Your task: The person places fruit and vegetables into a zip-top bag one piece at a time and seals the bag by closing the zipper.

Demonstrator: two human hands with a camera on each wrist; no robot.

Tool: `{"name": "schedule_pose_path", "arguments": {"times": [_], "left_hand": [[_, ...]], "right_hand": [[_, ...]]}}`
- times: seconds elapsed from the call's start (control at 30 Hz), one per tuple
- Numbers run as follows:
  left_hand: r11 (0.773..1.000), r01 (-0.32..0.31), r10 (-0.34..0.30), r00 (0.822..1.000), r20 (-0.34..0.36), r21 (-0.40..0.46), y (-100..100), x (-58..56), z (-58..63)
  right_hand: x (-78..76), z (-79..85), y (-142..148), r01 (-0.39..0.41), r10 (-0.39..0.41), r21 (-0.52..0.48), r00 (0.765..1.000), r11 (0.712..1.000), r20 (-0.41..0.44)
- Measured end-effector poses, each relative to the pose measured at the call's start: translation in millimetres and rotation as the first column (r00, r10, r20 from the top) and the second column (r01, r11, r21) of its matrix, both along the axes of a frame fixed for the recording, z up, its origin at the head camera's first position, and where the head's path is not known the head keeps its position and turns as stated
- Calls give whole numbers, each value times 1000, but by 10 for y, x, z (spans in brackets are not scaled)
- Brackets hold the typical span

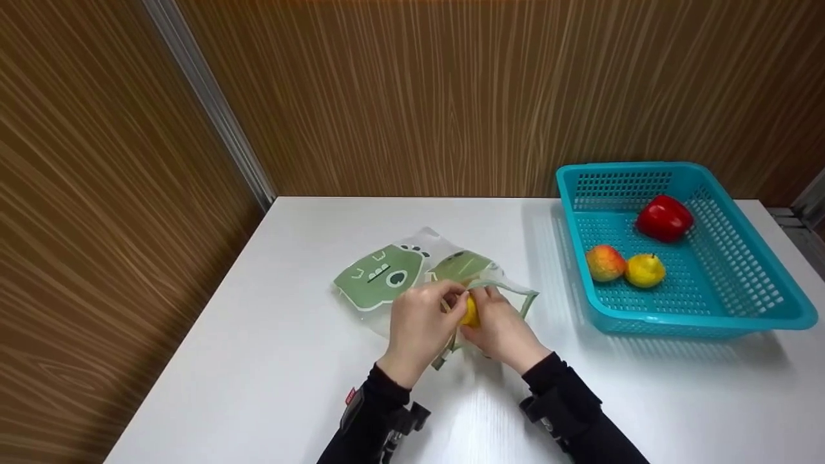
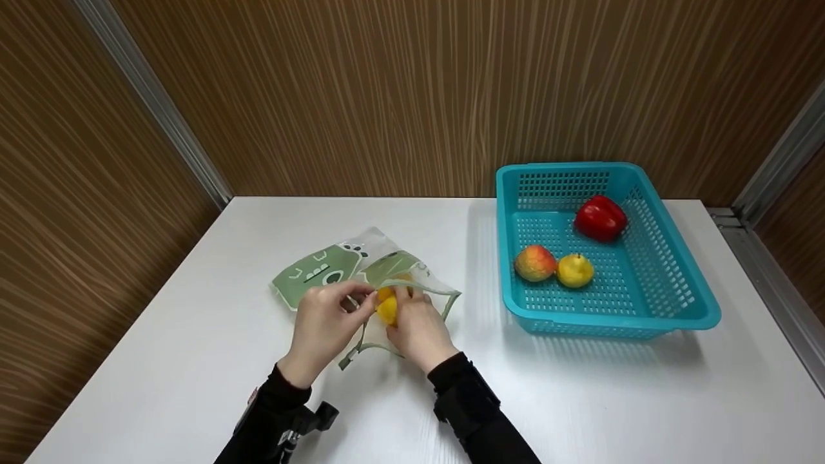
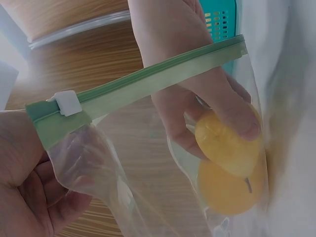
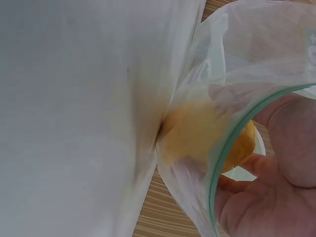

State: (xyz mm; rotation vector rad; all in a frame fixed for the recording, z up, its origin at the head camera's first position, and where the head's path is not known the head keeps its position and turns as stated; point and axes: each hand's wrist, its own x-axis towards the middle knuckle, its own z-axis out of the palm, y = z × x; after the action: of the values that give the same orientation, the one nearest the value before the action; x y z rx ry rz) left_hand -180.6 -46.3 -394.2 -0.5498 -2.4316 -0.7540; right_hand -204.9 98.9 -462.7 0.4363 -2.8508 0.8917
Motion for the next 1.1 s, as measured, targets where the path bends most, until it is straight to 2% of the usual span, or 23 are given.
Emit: {"name": "schedule_pose_path", "arguments": {"times": [0.27, 0.47, 0.83, 1.1], "left_hand": [[1000, -9, 9, 1000, -7, 10, -13, -7, 1], [1000, -13, 13, 1000, -8, 17, -27, -12, 1], [1000, -4, 4, 1000, 5, 30, -54, -19, 19], [999, -7, 7, 1000, 0, 40, -59, -23, 31]], "right_hand": [[33, 24, 31, -5, 7, 25, 998, 1000, -59], [116, 127, 52, -4, 8, 35, 995, 999, -100], [320, 360, 154, -5, 7, 72, 999, 997, -33], [480, 608, 229, -21, 23, 97, 1000, 995, -13]]}}
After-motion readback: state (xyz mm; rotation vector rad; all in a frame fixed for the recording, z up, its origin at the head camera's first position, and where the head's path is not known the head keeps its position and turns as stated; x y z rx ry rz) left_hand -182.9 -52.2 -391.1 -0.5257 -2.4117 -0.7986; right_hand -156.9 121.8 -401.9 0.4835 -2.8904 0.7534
